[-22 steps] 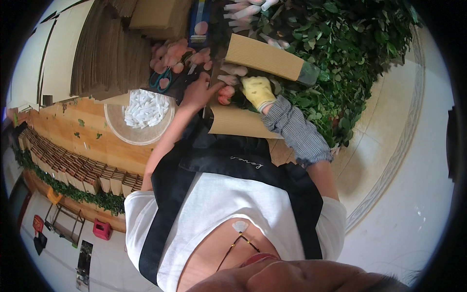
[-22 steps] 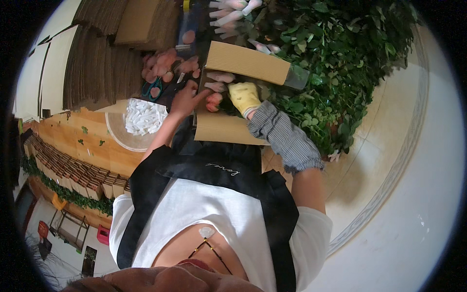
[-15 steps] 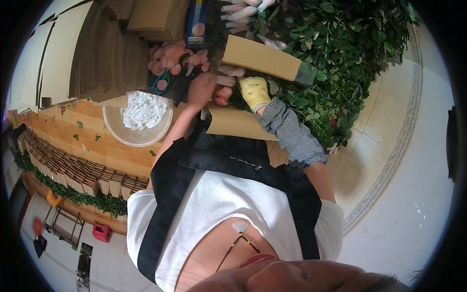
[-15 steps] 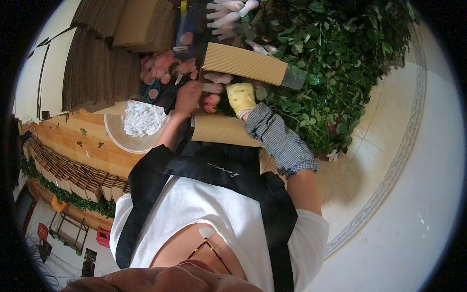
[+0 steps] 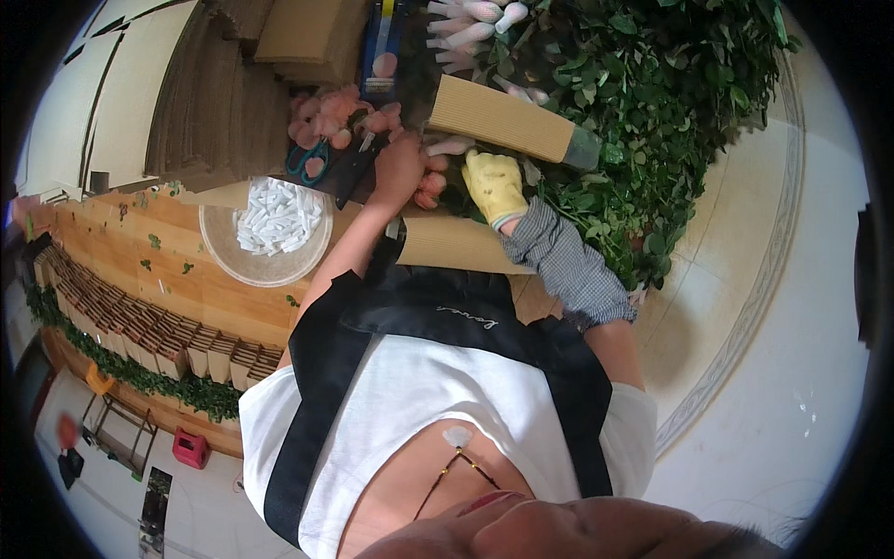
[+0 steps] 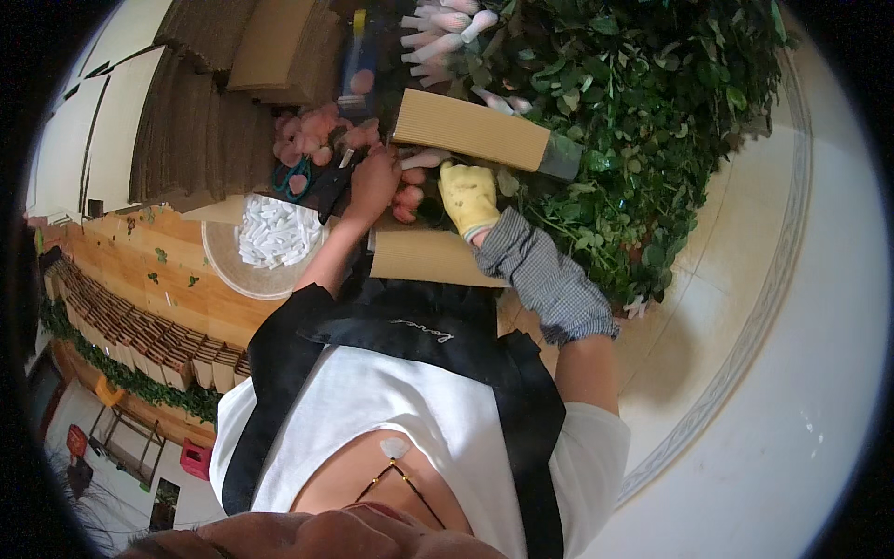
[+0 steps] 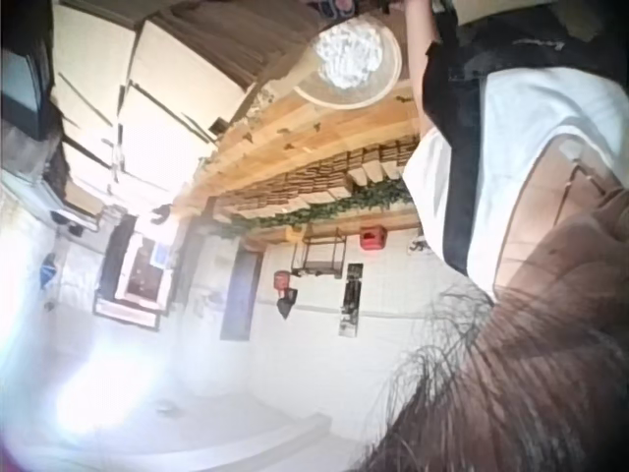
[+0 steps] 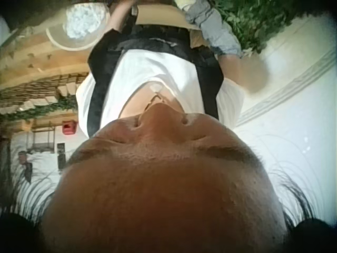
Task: The person arranges artificial pink flowers and green leaves into small cardboard boxes. They place white packing material into the boxes, then insert the flowers and leaves, adjusting them to fit neatly.
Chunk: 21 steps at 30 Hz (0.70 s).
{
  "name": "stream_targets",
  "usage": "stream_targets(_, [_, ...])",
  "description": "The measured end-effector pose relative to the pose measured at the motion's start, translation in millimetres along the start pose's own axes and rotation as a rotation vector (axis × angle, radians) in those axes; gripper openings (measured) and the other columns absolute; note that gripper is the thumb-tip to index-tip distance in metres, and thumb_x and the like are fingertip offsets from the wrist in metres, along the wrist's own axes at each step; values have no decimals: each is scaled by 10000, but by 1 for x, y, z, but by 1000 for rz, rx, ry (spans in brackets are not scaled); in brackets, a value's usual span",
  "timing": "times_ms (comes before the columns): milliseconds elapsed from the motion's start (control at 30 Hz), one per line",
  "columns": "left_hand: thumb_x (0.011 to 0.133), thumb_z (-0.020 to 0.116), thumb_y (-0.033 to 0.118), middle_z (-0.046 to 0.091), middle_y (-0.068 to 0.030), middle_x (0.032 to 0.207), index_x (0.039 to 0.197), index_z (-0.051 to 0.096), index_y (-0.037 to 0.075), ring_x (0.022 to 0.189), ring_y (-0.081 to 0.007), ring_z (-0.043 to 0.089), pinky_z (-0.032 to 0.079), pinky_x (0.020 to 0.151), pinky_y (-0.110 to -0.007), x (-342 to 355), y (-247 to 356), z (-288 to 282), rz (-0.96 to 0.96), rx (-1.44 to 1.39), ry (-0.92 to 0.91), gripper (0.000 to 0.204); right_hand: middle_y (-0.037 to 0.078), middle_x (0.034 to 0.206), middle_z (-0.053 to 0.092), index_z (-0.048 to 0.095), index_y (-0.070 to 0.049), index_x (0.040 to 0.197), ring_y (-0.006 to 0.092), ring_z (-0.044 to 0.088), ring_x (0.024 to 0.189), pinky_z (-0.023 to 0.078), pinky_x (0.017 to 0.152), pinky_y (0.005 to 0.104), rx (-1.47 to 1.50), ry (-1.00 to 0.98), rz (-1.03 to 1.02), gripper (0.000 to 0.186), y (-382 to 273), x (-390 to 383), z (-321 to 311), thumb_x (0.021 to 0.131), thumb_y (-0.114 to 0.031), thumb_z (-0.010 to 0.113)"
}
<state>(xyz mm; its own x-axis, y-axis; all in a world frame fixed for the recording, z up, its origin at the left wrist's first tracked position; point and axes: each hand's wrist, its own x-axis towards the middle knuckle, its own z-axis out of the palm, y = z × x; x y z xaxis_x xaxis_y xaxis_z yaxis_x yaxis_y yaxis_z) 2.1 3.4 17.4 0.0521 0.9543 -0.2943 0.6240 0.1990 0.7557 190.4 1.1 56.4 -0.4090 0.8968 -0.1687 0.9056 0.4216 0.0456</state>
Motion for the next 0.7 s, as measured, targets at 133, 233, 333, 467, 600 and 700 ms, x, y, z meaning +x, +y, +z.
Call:
stream_targets(133, [886,621,208,667,-236,929,987,667,25,877,-425,652,513,720,-488,-6,4,0,94,-133,49,215,145,737,689,671,-60,822,328,697,687,559,615,414,-35,-202,104,151,-9,14,1,847,-205,634])
stream_targets(233, [859,623,210,672,-192,889,910,686,27,827,-396,656,509,712,-452,-7,-2,-2,212,-306,116,200,147,768,693,676,-64,832,330,696,711,557,630,416,10,-9,127,143,-7,11,4,848,-199,632])
stream_targets(333, [838,628,167,665,-164,874,875,690,31,802,-365,647,504,717,-421,-9,-30,-2,126,-458,273,154,149,798,697,681,-68,843,332,696,735,556,645,417,44,113,83,136,-5,17,7,849,-194,630])
stream_targets(467, [815,648,123,663,-128,902,843,669,32,809,-298,641,499,763,-386,-21,-44,-55,297,-198,561,97,152,839,703,688,-73,857,335,695,768,554,664,419,80,175,60,129,-3,26,21,850,-187,627])
stream_targets(600, [891,654,246,686,-140,939,887,646,33,916,-273,681,504,770,-350,-23,-17,-29,136,-339,35,213,154,879,708,694,-78,871,338,695,800,552,684,421,68,230,32,125,9,19,20,852,-180,624])
stream_targets(700, [916,634,250,678,-184,945,889,637,15,937,-322,678,496,749,-364,-19,44,-45,34,-282,-181,236,156,909,712,699,-82,881,340,695,824,551,699,422,64,232,30,123,16,12,23,853,-174,622])
